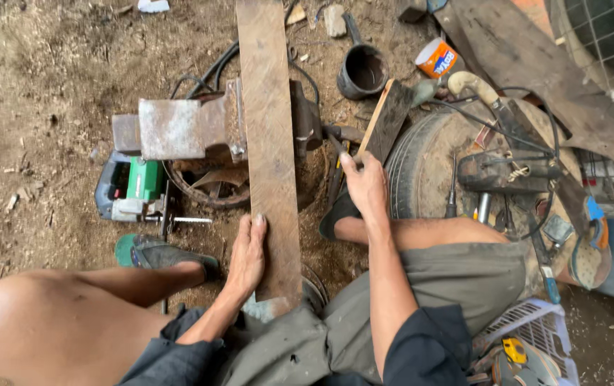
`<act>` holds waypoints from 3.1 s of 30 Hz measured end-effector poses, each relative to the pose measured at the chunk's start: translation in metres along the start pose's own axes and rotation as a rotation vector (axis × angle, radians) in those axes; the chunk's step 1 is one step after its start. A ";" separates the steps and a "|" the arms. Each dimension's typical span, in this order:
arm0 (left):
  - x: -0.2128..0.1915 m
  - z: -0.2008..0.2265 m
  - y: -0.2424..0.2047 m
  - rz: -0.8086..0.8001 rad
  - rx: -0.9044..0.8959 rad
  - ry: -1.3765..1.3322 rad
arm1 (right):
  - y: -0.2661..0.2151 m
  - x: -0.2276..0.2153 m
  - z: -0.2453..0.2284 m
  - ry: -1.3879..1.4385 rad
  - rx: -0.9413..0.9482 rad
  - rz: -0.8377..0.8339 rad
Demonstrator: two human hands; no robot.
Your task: The person traces a curved shape onto a wooden plank using a yellow template and a pencil, then uses a jigsaw to cut along the marked line. The cut piece is removed from the plank.
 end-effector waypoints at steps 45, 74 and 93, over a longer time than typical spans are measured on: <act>0.100 0.061 0.156 0.131 0.540 1.483 | -0.034 0.017 -0.025 0.468 -0.425 0.251; 0.011 0.183 0.013 0.595 0.796 1.386 | -0.004 -0.003 -0.127 0.739 -0.475 -0.521; -0.001 0.179 -0.028 0.629 0.830 1.224 | -0.095 -0.012 -0.178 0.941 -0.143 -0.693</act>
Point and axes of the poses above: each hand's wrist, its own y-axis towards the middle knuckle, its own x-axis out of the palm, z = x × y, the point moved 3 cm from there along y, towards the middle knuckle, and after that the axes turned 7 degrees about y, right-handed, at the moved point
